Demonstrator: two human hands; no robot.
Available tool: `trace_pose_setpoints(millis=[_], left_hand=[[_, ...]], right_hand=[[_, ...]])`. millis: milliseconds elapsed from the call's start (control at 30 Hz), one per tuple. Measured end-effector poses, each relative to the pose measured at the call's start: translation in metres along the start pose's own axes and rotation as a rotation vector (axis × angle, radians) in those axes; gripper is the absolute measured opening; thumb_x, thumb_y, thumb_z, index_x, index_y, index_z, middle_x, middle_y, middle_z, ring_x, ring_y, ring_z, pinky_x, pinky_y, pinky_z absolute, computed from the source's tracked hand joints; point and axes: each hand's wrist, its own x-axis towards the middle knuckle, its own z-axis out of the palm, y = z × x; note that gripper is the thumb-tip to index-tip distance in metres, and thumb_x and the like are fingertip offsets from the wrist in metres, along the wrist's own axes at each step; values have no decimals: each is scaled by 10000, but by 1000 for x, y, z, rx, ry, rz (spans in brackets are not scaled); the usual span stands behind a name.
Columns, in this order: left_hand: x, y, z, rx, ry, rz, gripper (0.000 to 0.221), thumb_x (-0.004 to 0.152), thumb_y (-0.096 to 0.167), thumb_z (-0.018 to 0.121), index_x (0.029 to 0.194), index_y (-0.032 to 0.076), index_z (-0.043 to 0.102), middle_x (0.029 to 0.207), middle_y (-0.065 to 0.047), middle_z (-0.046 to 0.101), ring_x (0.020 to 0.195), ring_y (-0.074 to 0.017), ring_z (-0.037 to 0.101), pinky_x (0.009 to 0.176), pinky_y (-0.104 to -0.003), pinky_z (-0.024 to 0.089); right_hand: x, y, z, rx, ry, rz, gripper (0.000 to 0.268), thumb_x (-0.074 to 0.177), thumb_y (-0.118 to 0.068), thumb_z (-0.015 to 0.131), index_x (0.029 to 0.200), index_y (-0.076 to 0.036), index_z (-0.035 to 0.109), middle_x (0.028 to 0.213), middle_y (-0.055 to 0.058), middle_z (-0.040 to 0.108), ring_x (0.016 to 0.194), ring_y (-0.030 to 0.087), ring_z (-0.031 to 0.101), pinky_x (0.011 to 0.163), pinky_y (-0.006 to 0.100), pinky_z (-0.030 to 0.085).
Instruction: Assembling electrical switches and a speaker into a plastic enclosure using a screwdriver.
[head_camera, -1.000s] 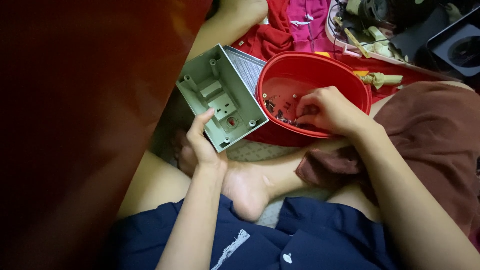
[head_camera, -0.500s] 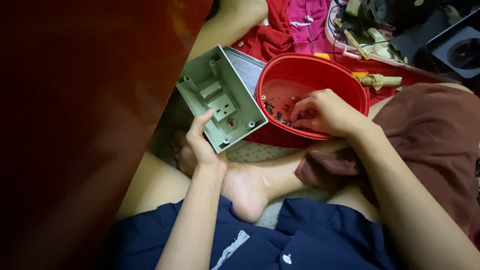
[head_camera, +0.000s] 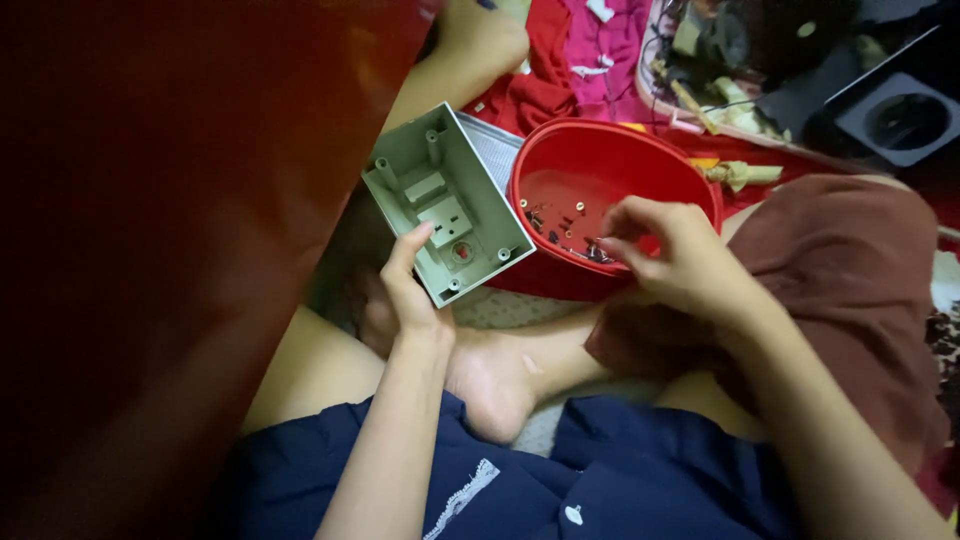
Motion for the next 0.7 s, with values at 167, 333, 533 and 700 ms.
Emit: trace_pose_setpoints(millis=[167, 333, 533, 700], left_hand=[[1, 3, -5, 27, -98, -44, 564, 574, 230, 722, 1099, 80, 584, 928, -89, 594, 825, -180, 579, 676, -312, 529], [4, 4, -8, 9, -102, -40, 531, 577, 238, 723, 1067, 77, 596, 887, -93, 596, 787, -189, 595, 645, -297, 540], [2, 9, -5, -5, -86, -61, 546, 577, 257, 725, 1067, 60, 590, 895, -102, 593, 796, -203, 588, 640, -313, 537], [3, 9, -6, 0, -79, -83, 514, 558, 269, 727, 1025, 87, 614, 861, -94, 611, 774, -204, 607, 627, -305, 536]], right_hand=[[-26, -8, 1, 15, 117, -126, 76, 744, -94, 650, 808, -92, 609, 855, 89, 649, 861, 272, 628, 804, 381, 458], [-36, -11, 9, 106, 157, -206, 28, 753, -58, 638, 764, -75, 620, 936, 86, 656, 881, 267, 636, 810, 373, 462], [-42, -5, 15, 65, 283, -140, 48, 765, -90, 656, 811, -89, 645, 819, 74, 670, 827, 245, 651, 757, 351, 493], [-45, 2, 18, 141, 297, 6, 79, 761, -76, 665, 839, -89, 663, 745, 78, 674, 761, 208, 664, 703, 335, 521]])
